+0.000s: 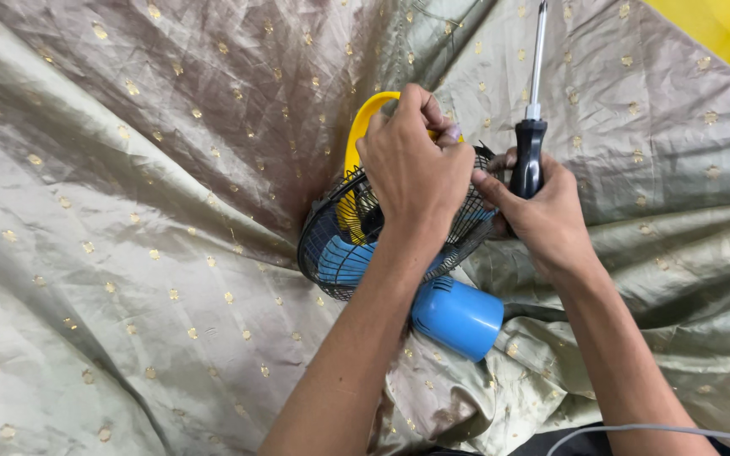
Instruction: The person uses a screwdriver to loosen and remove screws from the front grille of a small electric fan. They then detach the front grille and remove the fan blade, placing the components on the floor.
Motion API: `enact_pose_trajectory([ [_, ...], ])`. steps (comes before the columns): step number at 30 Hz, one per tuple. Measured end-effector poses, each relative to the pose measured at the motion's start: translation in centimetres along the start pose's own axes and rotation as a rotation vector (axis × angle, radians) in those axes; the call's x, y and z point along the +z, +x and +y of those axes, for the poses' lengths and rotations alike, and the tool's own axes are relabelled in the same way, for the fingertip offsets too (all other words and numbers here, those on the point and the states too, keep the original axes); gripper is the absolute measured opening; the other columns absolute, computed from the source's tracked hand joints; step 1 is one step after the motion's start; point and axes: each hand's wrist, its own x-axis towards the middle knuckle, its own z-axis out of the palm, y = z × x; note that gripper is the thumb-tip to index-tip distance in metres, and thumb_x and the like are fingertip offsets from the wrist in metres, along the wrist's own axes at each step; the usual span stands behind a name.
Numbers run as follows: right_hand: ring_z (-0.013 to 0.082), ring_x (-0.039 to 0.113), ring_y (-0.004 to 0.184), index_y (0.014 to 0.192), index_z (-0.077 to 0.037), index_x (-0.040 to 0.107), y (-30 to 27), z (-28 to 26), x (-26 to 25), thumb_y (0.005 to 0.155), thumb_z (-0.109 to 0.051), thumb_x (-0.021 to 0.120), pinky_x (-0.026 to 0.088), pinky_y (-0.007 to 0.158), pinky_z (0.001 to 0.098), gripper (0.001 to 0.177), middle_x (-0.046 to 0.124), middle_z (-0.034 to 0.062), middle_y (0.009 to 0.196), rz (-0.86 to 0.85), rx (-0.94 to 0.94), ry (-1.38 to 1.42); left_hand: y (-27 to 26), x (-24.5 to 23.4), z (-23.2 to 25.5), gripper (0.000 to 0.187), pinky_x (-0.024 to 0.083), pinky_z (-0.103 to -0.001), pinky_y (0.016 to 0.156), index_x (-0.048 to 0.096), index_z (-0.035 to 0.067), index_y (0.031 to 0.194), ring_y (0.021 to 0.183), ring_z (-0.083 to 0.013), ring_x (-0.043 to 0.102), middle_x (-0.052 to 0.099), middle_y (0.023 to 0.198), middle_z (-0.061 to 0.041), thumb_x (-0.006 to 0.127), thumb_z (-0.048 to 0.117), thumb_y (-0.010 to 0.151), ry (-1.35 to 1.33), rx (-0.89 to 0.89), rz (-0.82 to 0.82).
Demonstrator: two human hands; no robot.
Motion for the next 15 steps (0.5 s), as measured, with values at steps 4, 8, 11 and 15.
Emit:
enact_pose_trajectory([
  [4,0.0048,0.060,0.066,0.105,-0.007,0.055,0.9,-1.5,1.3,0.085,-0.007,0.081,0.051,0.054,0.0216,0.033,0.071,0.0015,0.094,-0.032,-0.166,-0.005,-0.8,-0.2,0.5,0.023,0.037,-0.049,0.080,0.057,0.011,0.082,0.087,-0.0307,0.060,0.072,0.081,-0.002,0.075,0.010,0.069,0.010,-0.075,0.070],
  [8,0.0060,0.068,0.079,0.102,-0.007,0.052,1.9,-2.3,1.6,0.084,-0.006,0.082,0.058,0.066,0.0229,0.034,0.077,0.0077,0.105,-0.075,-0.255,0.012,-1.4,-0.8,0.4,0.024,0.037,-0.050,0.081,0.057,0.011,0.083,0.086,-0.0323,0.061,0.070,0.076,-0.004,0.076,0.010,0.068,0.033,-0.050,0.031],
  [11,0.0067,0.064,0.086,0.101,-0.004,0.056,2.9,-2.0,1.5,0.086,-0.008,0.088,0.056,0.074,0.0231,0.035,0.078,0.0102,0.106,-0.073,-0.370,-0.210,-1.3,-1.2,0.0,0.026,0.039,-0.051,0.083,0.057,0.011,0.084,0.086,-0.0328,0.061,0.070,0.075,-0.003,0.075,0.010,0.066,0.025,-0.025,-0.018],
  [15,0.0069,0.066,0.087,0.101,-0.005,0.055,2.8,-0.5,2.4,0.083,-0.008,0.091,0.054,0.073,0.0226,0.040,0.077,0.0099,0.099,-0.021,-0.387,-0.081,-1.2,-2.3,-1.2,0.029,0.043,-0.051,0.080,0.056,0.011,0.091,0.088,-0.0318,0.064,0.069,0.082,-0.004,0.079,0.014,0.073,-0.008,0.086,-0.073],
])
